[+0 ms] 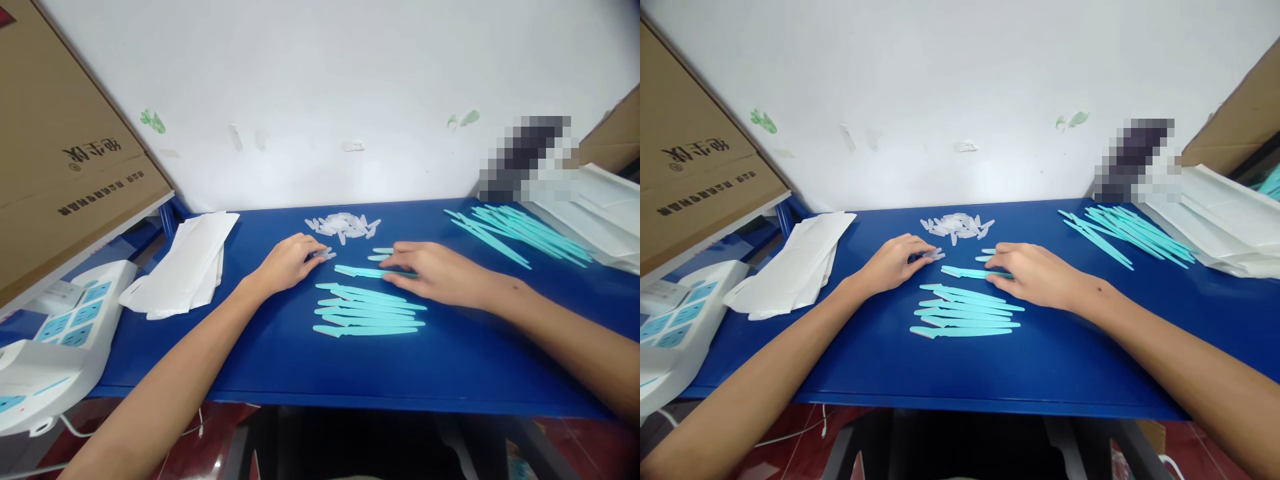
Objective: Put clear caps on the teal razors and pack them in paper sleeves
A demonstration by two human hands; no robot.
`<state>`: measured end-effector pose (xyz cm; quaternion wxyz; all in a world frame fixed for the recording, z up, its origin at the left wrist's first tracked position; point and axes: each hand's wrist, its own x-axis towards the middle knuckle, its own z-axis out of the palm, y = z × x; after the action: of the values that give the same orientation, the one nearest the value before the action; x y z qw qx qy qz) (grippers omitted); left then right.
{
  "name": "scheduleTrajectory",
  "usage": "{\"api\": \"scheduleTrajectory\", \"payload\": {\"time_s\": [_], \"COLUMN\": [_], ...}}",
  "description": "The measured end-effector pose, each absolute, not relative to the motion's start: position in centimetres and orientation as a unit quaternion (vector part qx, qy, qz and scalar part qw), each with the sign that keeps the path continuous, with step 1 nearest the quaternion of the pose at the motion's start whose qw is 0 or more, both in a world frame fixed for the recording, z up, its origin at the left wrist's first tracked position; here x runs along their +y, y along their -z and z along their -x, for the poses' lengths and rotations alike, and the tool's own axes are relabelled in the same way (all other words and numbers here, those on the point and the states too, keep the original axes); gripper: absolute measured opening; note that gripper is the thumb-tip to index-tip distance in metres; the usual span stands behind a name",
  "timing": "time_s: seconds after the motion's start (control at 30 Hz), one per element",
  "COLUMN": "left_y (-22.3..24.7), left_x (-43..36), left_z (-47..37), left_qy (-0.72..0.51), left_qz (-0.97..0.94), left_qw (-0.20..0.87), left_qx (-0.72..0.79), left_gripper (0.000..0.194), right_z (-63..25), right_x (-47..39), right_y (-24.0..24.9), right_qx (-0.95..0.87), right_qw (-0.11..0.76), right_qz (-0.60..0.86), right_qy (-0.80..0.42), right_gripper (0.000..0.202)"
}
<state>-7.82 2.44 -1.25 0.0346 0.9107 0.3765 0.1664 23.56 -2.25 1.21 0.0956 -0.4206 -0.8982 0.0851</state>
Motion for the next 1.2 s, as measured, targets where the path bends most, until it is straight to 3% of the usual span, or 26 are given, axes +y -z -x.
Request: {"api": "scheduleTrajectory", "payload": {"time_s": [0.5, 0.73, 0.9, 1.2], "left_y": [0.9, 1.1, 0.9, 1.0], "left_x": [2.2, 2.1, 1.8, 1.7], "left_z": [7.3, 7.4, 7.3, 7.1], "left_qy": [-0.199, -0.173, -0.155, -0.153], "left_qz": [-0.879, -0.897, -0.925, -0.926], "left_qw": [0.163, 0.131, 0.056, 0.042], "left_qx": [0.401, 0.386, 0.342, 0.342], "left_gripper": [0.026, 0.029, 0.036, 0.036], "right_z": [-24.0, -24.0, -24.4, -24.7], "right_x": [-2.6, -2.6, -2.1, -1.5], "right_y": [-3.5, -3.5, -2.5, -1.6], "right_qx": [-0.837, -0.847, -0.879, -0.896], "right_qw": [0.027, 0.02, 0.063, 0.083], "right_qz": [0.473, 0.47, 0.446, 0.423], "right_qy": [-0.273, -0.247, -0.154, -0.103], "right_gripper": [0.029, 0.017, 0.019, 0.037]}}
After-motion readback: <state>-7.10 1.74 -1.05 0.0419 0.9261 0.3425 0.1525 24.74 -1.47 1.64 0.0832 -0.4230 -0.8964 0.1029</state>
